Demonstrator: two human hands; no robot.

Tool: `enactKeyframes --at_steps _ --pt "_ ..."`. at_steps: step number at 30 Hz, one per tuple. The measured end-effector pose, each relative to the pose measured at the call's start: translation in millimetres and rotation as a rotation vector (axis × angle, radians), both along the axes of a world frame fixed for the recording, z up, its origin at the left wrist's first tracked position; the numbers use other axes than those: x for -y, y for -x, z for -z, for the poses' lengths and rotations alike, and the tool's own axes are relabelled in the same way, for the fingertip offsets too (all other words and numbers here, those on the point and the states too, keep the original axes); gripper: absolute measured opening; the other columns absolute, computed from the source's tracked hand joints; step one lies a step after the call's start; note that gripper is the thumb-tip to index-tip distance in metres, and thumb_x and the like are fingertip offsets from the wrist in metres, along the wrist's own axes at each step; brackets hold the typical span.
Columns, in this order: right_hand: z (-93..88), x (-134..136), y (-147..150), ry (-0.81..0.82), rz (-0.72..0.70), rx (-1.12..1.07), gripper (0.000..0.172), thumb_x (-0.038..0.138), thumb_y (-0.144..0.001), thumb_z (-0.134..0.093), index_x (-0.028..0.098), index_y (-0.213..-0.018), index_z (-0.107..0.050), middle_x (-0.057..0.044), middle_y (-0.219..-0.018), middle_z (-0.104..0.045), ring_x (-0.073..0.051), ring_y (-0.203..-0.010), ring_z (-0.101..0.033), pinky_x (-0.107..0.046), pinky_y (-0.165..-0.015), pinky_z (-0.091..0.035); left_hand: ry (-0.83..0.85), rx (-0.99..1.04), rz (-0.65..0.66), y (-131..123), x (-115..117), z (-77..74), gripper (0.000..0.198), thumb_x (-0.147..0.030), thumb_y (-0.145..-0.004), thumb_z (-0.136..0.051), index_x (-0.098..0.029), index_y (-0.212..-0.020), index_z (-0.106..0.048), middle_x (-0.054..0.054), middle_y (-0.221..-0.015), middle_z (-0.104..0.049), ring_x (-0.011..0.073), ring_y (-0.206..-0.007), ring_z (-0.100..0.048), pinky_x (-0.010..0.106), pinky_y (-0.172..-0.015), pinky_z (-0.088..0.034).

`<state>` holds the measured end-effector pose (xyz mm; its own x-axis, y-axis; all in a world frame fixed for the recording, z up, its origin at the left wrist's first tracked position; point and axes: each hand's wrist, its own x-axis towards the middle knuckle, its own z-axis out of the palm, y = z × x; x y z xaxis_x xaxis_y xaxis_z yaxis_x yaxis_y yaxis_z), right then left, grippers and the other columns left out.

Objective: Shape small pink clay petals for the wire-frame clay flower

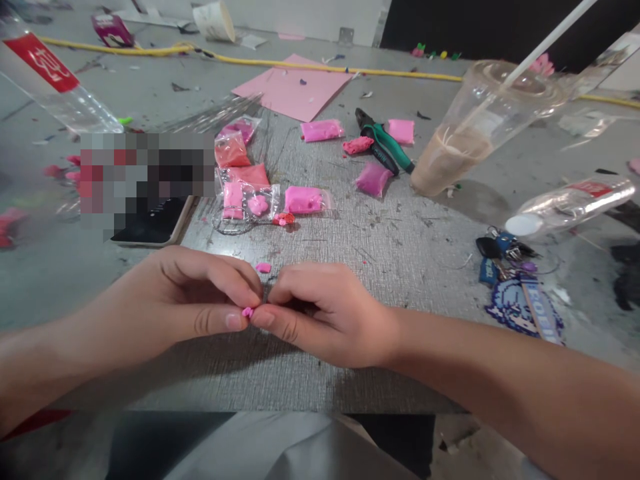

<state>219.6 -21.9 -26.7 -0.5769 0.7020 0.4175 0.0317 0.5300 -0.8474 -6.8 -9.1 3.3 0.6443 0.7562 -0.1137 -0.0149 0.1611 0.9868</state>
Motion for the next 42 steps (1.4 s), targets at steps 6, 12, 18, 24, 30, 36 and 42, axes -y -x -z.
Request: enactKeyframes --at_steps 6,12,18,24,30,36,42 --pt "-2.7 1.4 1.2 -0.120 0.028 0.014 0.023 0.023 -0.101 -0.065 0.013 -0.080 -0.064 0.002 -0.068 -0.058 -0.006 -0.063 -0.051 -0.017 -0.059 -0.041 0.026 -0.007 -0.002 -1.6 -0.1 -4.6 0.016 -0.003 -0.082 -0.079 -0.018 -0.083 -0.083 0.003 -0.085 -0.080 0.0106 -0.080 -0.074 0.014 -0.073 -0.060" --pt "-5.1 4.6 1.5 -0.243 0.105 0.069 0.024 0.026 -0.103 -0.062 0.018 -0.081 -0.060 0.001 -0.068 -0.061 -0.008 -0.062 -0.053 -0.020 -0.058 -0.041 0.005 -0.010 0.017 -2.0 -1.2 -5.2 0.017 -0.002 -0.081 -0.080 -0.018 -0.083 -0.083 0.002 -0.084 -0.080 0.0104 -0.078 -0.075 0.014 -0.072 -0.060" --pt "-6.5 6.9 -0.7 -0.309 0.098 0.099 0.022 0.025 -0.103 -0.061 0.020 -0.082 -0.057 0.000 -0.068 -0.059 -0.011 -0.062 -0.050 -0.023 -0.057 -0.042 -0.007 0.030 0.045 -1.7 -1.9 -4.0 0.022 0.002 -0.079 -0.081 -0.019 -0.083 -0.084 0.000 -0.084 -0.080 0.0084 -0.077 -0.074 0.012 -0.072 -0.060" --pt "-4.7 9.1 -0.5 -0.378 0.134 0.123 0.022 0.021 -0.102 -0.061 0.019 -0.081 -0.056 0.001 -0.067 -0.058 -0.011 -0.061 -0.047 -0.025 -0.056 -0.040 -0.082 -0.010 0.053 -1.8 -1.6 -4.8 0.021 0.001 -0.080 -0.081 -0.020 -0.084 -0.084 0.001 -0.085 -0.080 0.0087 -0.078 -0.075 0.012 -0.072 -0.060" --pt "-5.6 9.2 -1.1 -0.392 0.165 0.131 0.021 0.020 -0.101 -0.061 0.021 -0.081 -0.055 0.002 -0.066 -0.056 -0.011 -0.060 -0.046 -0.025 -0.056 -0.040 -0.153 -0.031 0.072 -0.5 -2.3 -4.5 0.020 -0.002 -0.084 -0.079 -0.021 -0.087 -0.084 -0.001 -0.087 -0.079 0.0065 -0.078 -0.073 0.010 -0.073 -0.058" --pt "-9.7 7.0 -2.8 -0.385 0.036 0.115 0.021 0.020 -0.102 -0.057 0.022 -0.081 -0.053 0.001 -0.067 -0.055 -0.012 -0.060 -0.046 -0.026 -0.055 -0.040 -0.137 -0.039 0.117 -1.3 -1.9 -3.8 0.014 -0.006 -0.084 -0.081 -0.019 -0.087 -0.084 0.001 -0.087 -0.078 0.0089 -0.077 -0.072 0.014 -0.072 -0.058" --pt "-8.1 5.4 -3.2 -0.378 -0.015 0.086 0.021 0.020 -0.102 -0.056 0.022 -0.081 -0.052 0.000 -0.067 -0.055 -0.013 -0.059 -0.048 -0.027 -0.055 -0.041 -0.186 -0.083 0.134 -3.4 -1.8 -4.6 0.009 -0.009 -0.086 -0.079 -0.018 -0.084 -0.081 0.002 -0.084 -0.078 0.0102 -0.077 -0.072 0.015 -0.072 -0.058"
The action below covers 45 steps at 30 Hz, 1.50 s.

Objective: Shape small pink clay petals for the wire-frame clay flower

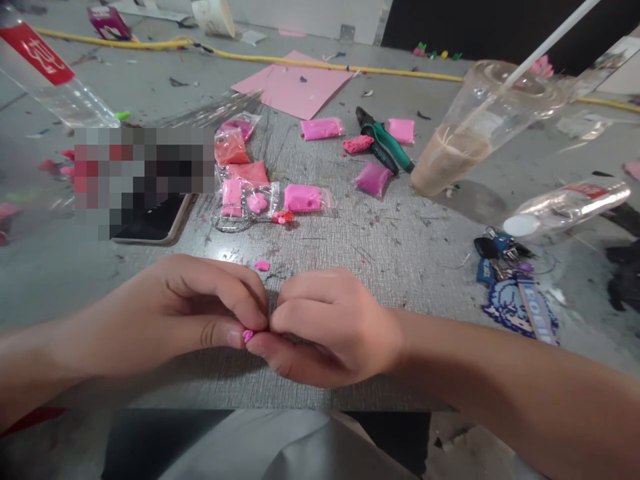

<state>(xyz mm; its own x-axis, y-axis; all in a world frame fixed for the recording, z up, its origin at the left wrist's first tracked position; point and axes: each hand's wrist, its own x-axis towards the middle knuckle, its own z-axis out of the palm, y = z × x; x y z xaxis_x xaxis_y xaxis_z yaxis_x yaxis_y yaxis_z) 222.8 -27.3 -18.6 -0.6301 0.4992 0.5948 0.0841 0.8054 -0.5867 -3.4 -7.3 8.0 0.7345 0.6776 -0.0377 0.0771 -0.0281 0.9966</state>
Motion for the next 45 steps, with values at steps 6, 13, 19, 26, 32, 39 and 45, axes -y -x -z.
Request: enactKeyframes --at_steps 6,13,19,26,32,39,45 --pt "-1.6 -0.3 -0.2 -0.014 0.011 0.021 0.021 0.021 -0.102 -0.055 0.022 -0.082 -0.052 0.001 -0.066 -0.054 -0.013 -0.059 -0.047 -0.027 -0.056 -0.040 0.007 0.022 0.001 1.7 1.7 0.1 0.006 -0.012 -0.087 -0.079 -0.017 -0.087 -0.081 0.005 -0.086 -0.079 0.0130 -0.078 -0.073 0.018 -0.072 -0.059" --pt "-2.5 0.9 -1.7 0.009 0.040 0.015 0.020 0.022 -0.103 -0.056 0.021 -0.083 -0.055 -0.001 -0.067 -0.057 -0.012 -0.060 -0.047 -0.027 -0.056 -0.040 0.096 0.086 -0.004 3.7 2.7 -0.4 0.014 -0.003 -0.085 -0.077 -0.017 -0.087 -0.080 0.004 -0.089 -0.079 0.0119 -0.079 -0.074 0.017 -0.071 -0.058" --pt "-4.7 1.1 -0.6 0.002 0.052 0.027 0.021 0.021 -0.103 -0.055 0.021 -0.082 -0.054 -0.001 -0.067 -0.058 -0.012 -0.060 -0.048 -0.026 -0.055 -0.041 0.058 0.072 -0.008 1.3 3.4 -2.1 0.014 -0.001 -0.082 -0.078 -0.015 -0.083 -0.077 0.004 -0.084 -0.078 0.0108 -0.076 -0.071 0.017 -0.069 -0.057" --pt "-5.8 2.8 1.0 -0.037 0.081 0.035 0.021 0.016 -0.100 -0.057 0.021 -0.080 -0.053 -0.001 -0.066 -0.059 -0.012 -0.058 -0.048 -0.027 -0.055 -0.041 0.082 0.053 0.001 2.7 3.8 1.3 0.008 -0.010 -0.085 -0.081 -0.015 -0.085 -0.074 0.004 -0.084 -0.075 0.0115 -0.077 -0.069 0.019 -0.071 -0.057" --pt "-3.8 3.7 1.1 -0.047 0.109 0.016 0.021 0.014 -0.097 -0.059 0.021 -0.079 -0.053 0.000 -0.064 -0.058 -0.012 -0.056 -0.048 -0.028 -0.053 -0.038 0.062 0.026 -0.018 2.8 3.1 2.8 0.006 -0.012 -0.085 -0.081 -0.016 -0.087 -0.077 0.004 -0.087 -0.076 0.0118 -0.080 -0.070 0.019 -0.073 -0.057" --pt "-2.8 2.6 1.2 -0.029 0.045 -0.009 0.018 0.014 -0.095 -0.060 0.020 -0.079 -0.055 -0.002 -0.067 -0.061 -0.013 -0.059 -0.050 -0.029 -0.055 -0.038 0.122 0.062 -0.002 3.9 5.6 2.1 0.009 -0.012 -0.084 -0.082 -0.015 -0.083 -0.074 0.002 -0.082 -0.074 0.0105 -0.076 -0.068 0.018 -0.069 -0.056" --pt "-3.5 3.3 1.1 -0.009 0.060 -0.001 0.014 0.014 -0.097 -0.057 0.020 -0.084 -0.058 -0.001 -0.066 -0.061 -0.013 -0.060 -0.051 -0.028 -0.055 -0.041 0.143 0.043 -0.027 3.7 5.2 2.1 0.011 -0.009 -0.084 -0.081 -0.016 -0.083 -0.073 0.000 -0.082 -0.074 0.0088 -0.075 -0.068 0.016 -0.069 -0.056"
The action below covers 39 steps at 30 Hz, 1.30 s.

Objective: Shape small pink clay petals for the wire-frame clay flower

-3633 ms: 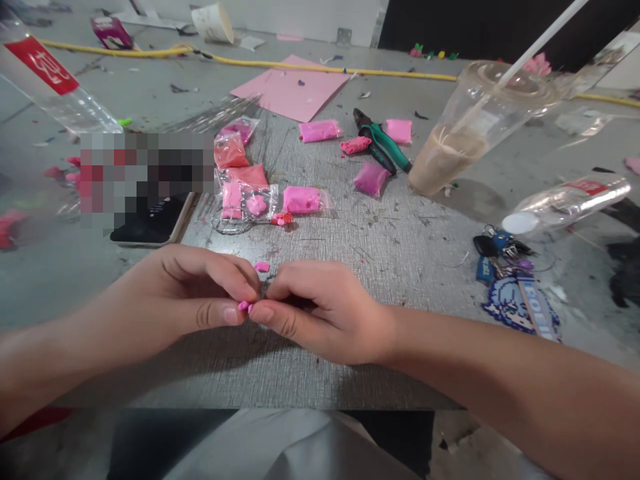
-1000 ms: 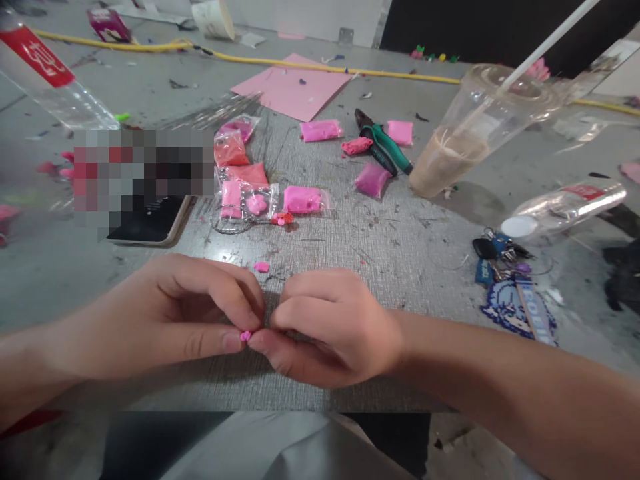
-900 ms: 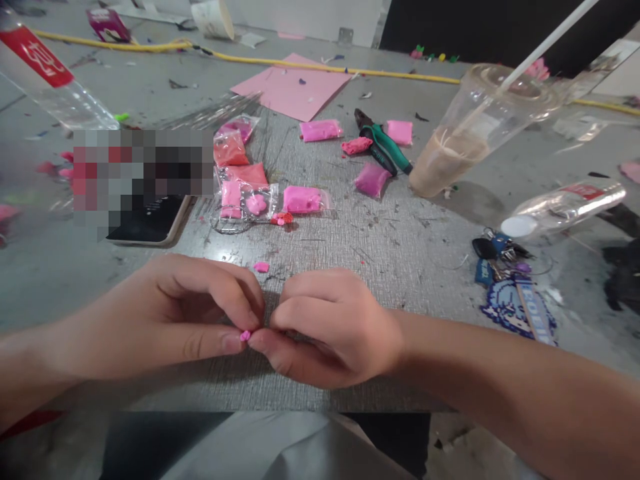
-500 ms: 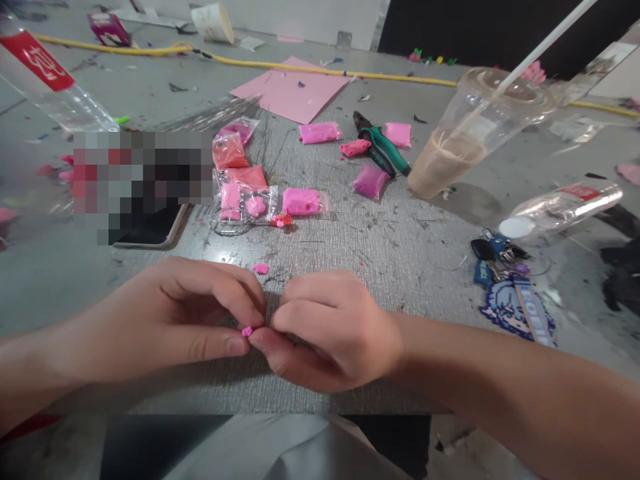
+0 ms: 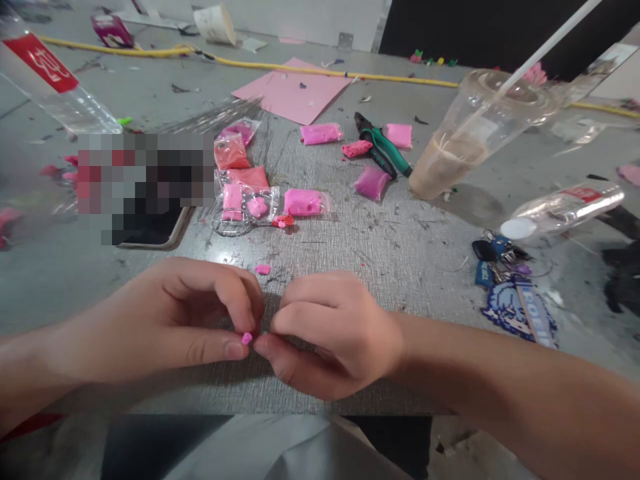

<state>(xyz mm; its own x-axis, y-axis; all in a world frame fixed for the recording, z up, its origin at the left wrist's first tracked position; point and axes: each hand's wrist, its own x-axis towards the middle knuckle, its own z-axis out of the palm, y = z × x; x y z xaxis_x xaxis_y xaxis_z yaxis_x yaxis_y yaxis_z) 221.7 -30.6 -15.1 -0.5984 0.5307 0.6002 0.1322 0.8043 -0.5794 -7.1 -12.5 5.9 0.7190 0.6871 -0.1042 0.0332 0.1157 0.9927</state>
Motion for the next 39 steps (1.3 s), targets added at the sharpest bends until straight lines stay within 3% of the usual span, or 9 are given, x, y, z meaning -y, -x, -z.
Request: enactKeyframes --at_steps 3,7,15,19,24,27,34,36,39 --pt "0.8 1 0 0.021 0.006 -0.076 0.005 0.012 -0.093 -0.061 0.017 -0.092 -0.061 -0.002 -0.070 -0.063 -0.013 -0.062 -0.054 -0.027 -0.056 -0.046 0.027 -0.018 0.014 0 -1 -0.1 0.008 -0.011 -0.086 -0.080 -0.016 -0.084 -0.074 0.002 -0.084 -0.076 0.0100 -0.077 -0.069 0.017 -0.071 -0.056" --pt "3.7 2 2 -0.010 0.037 -0.172 0.016 0.011 -0.090 -0.065 0.016 -0.104 -0.062 -0.003 -0.078 -0.066 -0.013 -0.068 -0.059 -0.025 -0.059 -0.053 0.093 -0.036 0.033 -1 -1 1.2 0.002 -0.015 -0.088 -0.079 -0.017 -0.088 -0.077 0.004 -0.087 -0.078 0.0128 -0.080 -0.070 0.021 -0.072 -0.058" --pt "3.6 2 1 -0.037 0.039 -0.147 0.021 0.010 -0.087 -0.067 0.017 -0.106 -0.062 -0.004 -0.081 -0.067 -0.014 -0.070 -0.061 -0.025 -0.060 -0.056 0.076 -0.074 0.043 0 0 0.5 0.003 -0.016 -0.090 -0.076 -0.017 -0.087 -0.074 0.002 -0.084 -0.076 0.0126 -0.077 -0.069 0.022 -0.069 -0.058" --pt "1.8 -1 -1 0.027 0.102 -0.142 0.020 0.007 -0.088 -0.062 0.018 -0.105 -0.062 -0.003 -0.078 -0.065 -0.012 -0.066 -0.059 -0.025 -0.059 -0.054 -0.133 -0.187 0.051 6 -8 -1.6 0.003 -0.018 -0.091 -0.074 -0.020 -0.089 -0.075 0.000 -0.085 -0.078 0.0120 -0.077 -0.072 0.021 -0.071 -0.059" --pt "6.1 -8 -2 0.009 0.221 -0.035 0.017 0.006 -0.094 -0.056 0.016 -0.103 -0.066 -0.003 -0.078 -0.066 -0.012 -0.070 -0.060 -0.027 -0.066 -0.054 -0.771 -0.484 0.019 14 -24 -0.2 0.011 -0.020 -0.095 -0.068 -0.022 -0.096 -0.078 0.000 -0.093 -0.080 0.0162 -0.085 -0.075 0.026 -0.078 -0.057" --pt "9.7 -11 0 -0.029 0.249 -0.002 0.013 0.008 -0.095 -0.059 0.013 -0.101 -0.069 -0.002 -0.074 -0.065 -0.011 -0.067 -0.060 -0.024 -0.066 -0.053 -1.010 -0.619 0.053 18 -27 4.6 0.021 -0.019 -0.100 -0.056 -0.018 -0.102 -0.077 0.005 -0.100 -0.079 0.0213 -0.091 -0.074 0.033 -0.083 -0.057" --pt "9.6 -10 0 0.060 0.351 0.078 0.006 0.014 -0.098 -0.067 0.015 -0.097 -0.073 -0.001 -0.079 -0.076 -0.009 -0.071 -0.070 -0.019 -0.068 -0.052 -1.076 -0.721 0.051 21 -29 10.5 0.026 -0.017 -0.098 -0.052 -0.017 -0.102 -0.077 0.007 -0.098 -0.078 0.0240 -0.089 -0.073 0.036 -0.079 -0.055" --pt "8.1 -11 -1 0.149 0.387 0.092 0.008 0.018 -0.098 -0.069 0.016 -0.092 -0.073 0.003 -0.070 -0.072 -0.008 -0.064 -0.067 -0.018 -0.062 -0.048 -1.065 -0.730 0.032 20 -32 7.8 0.024 -0.016 -0.097 -0.053 -0.017 -0.100 -0.077 0.006 -0.094 -0.078 0.0235 -0.087 -0.073 0.036 -0.077 -0.053" --pt "6.2 -12 0 0.199 0.441 0.075 0.024 0.027 -0.100 -0.068 0.017 -0.078 -0.068 0.006 -0.057 -0.060 -0.006 -0.052 -0.055 -0.019 -0.052 -0.041 -1.013 -0.735 0.050 18 -34 4.0 0.022 -0.016 -0.095 -0.055 -0.018 -0.096 -0.077 0.003 -0.090 -0.078 0.0216 -0.083 -0.073 0.034 -0.075 -0.052"
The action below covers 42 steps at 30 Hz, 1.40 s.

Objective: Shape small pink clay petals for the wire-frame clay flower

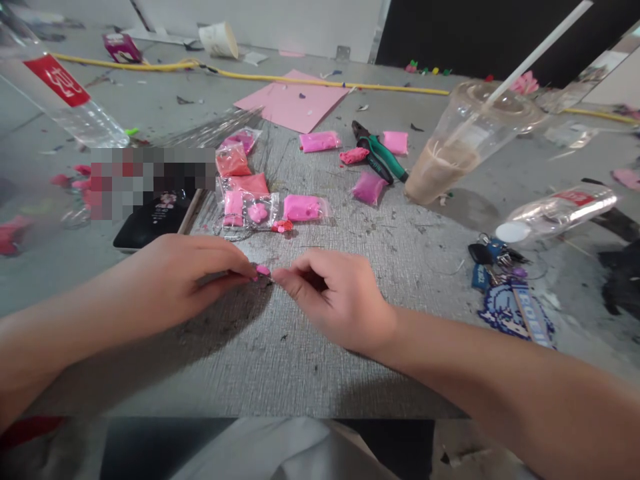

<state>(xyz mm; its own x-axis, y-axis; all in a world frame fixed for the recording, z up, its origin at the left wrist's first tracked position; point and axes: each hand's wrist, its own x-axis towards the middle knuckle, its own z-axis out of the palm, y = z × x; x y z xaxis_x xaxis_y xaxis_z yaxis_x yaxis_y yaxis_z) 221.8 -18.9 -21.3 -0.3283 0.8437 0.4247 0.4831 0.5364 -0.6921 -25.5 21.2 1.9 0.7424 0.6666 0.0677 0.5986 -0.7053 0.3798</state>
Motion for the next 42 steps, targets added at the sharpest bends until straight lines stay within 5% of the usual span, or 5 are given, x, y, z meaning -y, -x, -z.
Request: enactKeyframes --at_steps 8,15,24,37,42 --pt "-0.4 -2 0 -0.091 -0.028 0.006 0.025 0.022 -0.097 -0.067 0.017 -0.073 -0.063 0.005 -0.060 -0.056 -0.007 -0.054 -0.048 -0.020 -0.053 -0.037 0.158 0.064 0.105 3 4 -2.5 0.024 -0.018 -0.096 -0.057 -0.025 -0.100 -0.079 0.002 -0.101 -0.080 0.0189 -0.091 -0.075 0.029 -0.082 -0.055" --pt "2.1 -2 -1 -0.091 -0.044 0.020 0.023 0.019 -0.096 -0.067 0.017 -0.073 -0.062 0.005 -0.060 -0.053 -0.006 -0.054 -0.046 -0.020 -0.053 -0.036 0.172 0.022 -0.015 3 -3 -1.2 0.022 -0.020 -0.095 -0.059 -0.025 -0.105 -0.079 0.001 -0.099 -0.081 0.0194 -0.090 -0.075 0.028 -0.079 -0.053" --pt "2.2 -1 -1 -0.084 -0.056 0.036 0.024 0.023 -0.097 -0.065 0.017 -0.074 -0.063 0.004 -0.061 -0.056 -0.007 -0.055 -0.048 -0.021 -0.055 -0.037 0.309 0.048 0.073 3 0 -5.3 0.022 -0.019 -0.095 -0.061 -0.027 -0.102 -0.081 0.001 -0.104 -0.080 0.0172 -0.094 -0.075 0.025 -0.085 -0.054" --pt "2.2 -1 -1 -0.076 -0.074 0.056 0.024 0.021 -0.097 -0.065 0.019 -0.074 -0.060 0.004 -0.062 -0.056 -0.008 -0.055 -0.047 -0.022 -0.053 -0.036 0.116 -0.051 0.053 5 -6 -5.8 0.029 -0.019 -0.096 -0.053 -0.024 -0.106 -0.079 0.003 -0.096 -0.078 0.0202 -0.087 -0.072 0.031 -0.077 -0.051" --pt "2.6 -1 -1 -0.074 -0.078 0.069 0.024 0.021 -0.097 -0.065 0.019 -0.073 -0.060 0.005 -0.061 -0.055 -0.008 -0.055 -0.046 -0.023 -0.054 -0.036 0.010 0.022 0.053 4 -9 2.0 0.033 -0.022 -0.101 -0.049 -0.022 -0.121 -0.075 0.008 -0.113 -0.072 0.0214 -0.098 -0.068 0.033 -0.086 -0.051"
